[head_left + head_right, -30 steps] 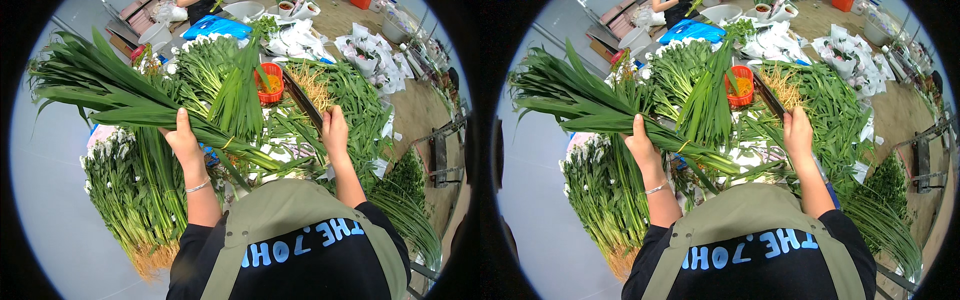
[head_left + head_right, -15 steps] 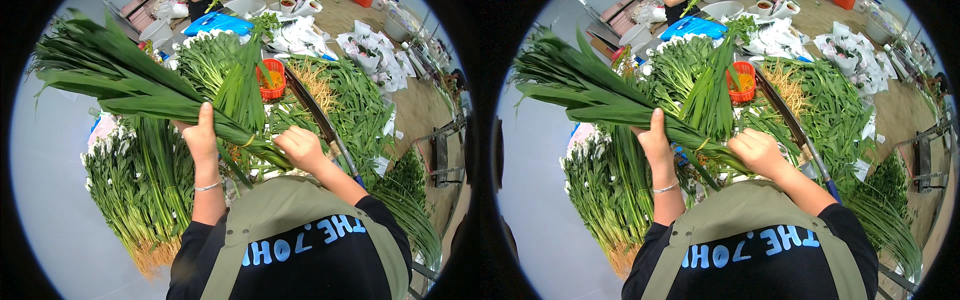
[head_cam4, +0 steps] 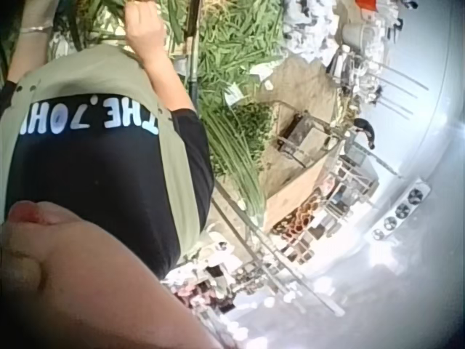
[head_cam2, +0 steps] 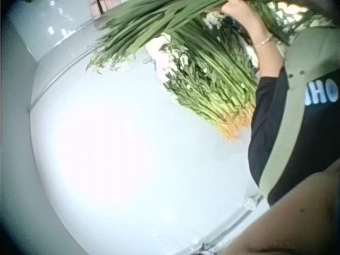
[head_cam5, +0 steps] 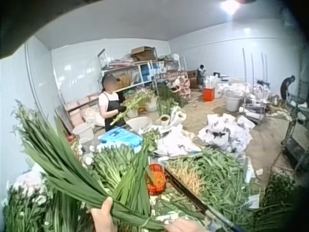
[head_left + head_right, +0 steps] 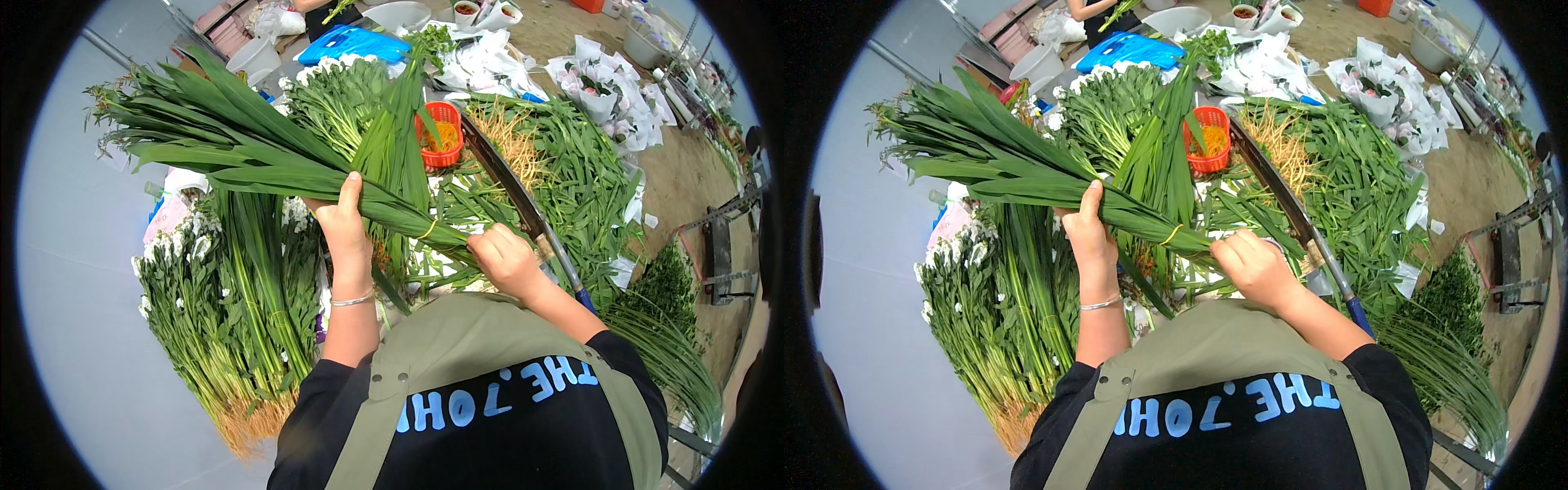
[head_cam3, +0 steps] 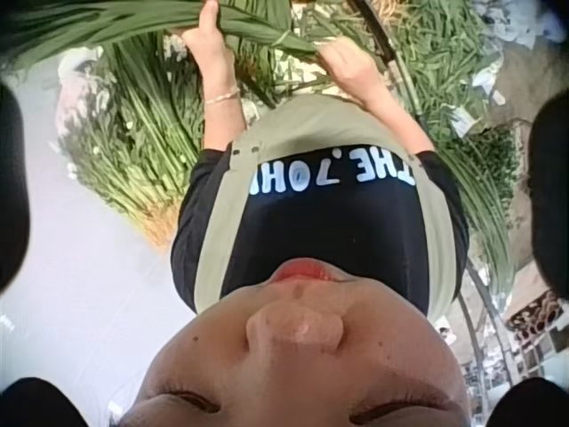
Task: The person trims long green stems and leafy foliage with a knife, removes lower leaves, and bundles the stems with rubber bands. They also handle wrapped pink roses, unwrapping and rewrapping them. The work occurs at a cluttered table with other flowers and supplies.
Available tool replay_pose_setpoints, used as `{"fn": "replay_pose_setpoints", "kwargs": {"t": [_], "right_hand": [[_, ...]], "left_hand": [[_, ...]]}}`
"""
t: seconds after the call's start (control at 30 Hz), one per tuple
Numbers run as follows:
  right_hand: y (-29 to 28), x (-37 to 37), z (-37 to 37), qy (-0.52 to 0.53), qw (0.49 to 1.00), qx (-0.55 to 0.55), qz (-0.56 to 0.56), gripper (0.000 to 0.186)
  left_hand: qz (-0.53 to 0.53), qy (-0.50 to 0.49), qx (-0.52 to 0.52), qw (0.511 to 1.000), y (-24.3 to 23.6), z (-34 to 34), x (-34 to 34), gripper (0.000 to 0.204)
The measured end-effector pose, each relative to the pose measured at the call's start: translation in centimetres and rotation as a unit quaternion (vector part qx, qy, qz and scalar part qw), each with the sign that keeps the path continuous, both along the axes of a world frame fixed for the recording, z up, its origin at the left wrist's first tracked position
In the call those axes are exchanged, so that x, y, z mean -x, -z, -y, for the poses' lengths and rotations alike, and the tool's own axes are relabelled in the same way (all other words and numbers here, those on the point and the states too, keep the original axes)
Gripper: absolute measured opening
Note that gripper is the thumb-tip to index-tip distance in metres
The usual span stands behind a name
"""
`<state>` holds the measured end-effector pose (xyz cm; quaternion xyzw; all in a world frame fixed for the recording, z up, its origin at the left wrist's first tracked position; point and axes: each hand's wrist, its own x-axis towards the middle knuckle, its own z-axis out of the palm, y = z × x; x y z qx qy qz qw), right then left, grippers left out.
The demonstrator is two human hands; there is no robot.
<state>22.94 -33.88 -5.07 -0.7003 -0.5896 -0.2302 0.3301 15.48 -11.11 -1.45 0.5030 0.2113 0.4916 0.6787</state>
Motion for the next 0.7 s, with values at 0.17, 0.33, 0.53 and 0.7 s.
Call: {"fn": "replay_pose_setpoints", "kwargs": {"t": [0.17, 0.33, 0.53, 0.7], "right_hand": [[0.2, -0.7, 0.0, -0.015, 0.996, -0.075, -0.048, 0.021], [1.1, -0.9, -0.3, -0.021, 0.985, -0.127, -0.116, 0.018], [3.6, 0.0, -0.6, 0.008, 0.926, -0.215, -0.312, 0.004], [5.1, -0.3, 0.2, 0.042, 0.916, -0.214, -0.337, 0.005]], "left_hand": [[0.012, 0.175, 0.044, 0.984, -1.8, -0.9, 1.4, 0.047], [0.061, 0.247, 0.071, 0.964, -1.8, -2.5, 2.7, 0.061], [0.115, 0.275, 0.024, 0.954, 0.7, -6.3, 2.9, 0.069], [0.193, 0.347, 0.09, 0.913, -0.4, -4.8, 1.6, 0.056]]}}
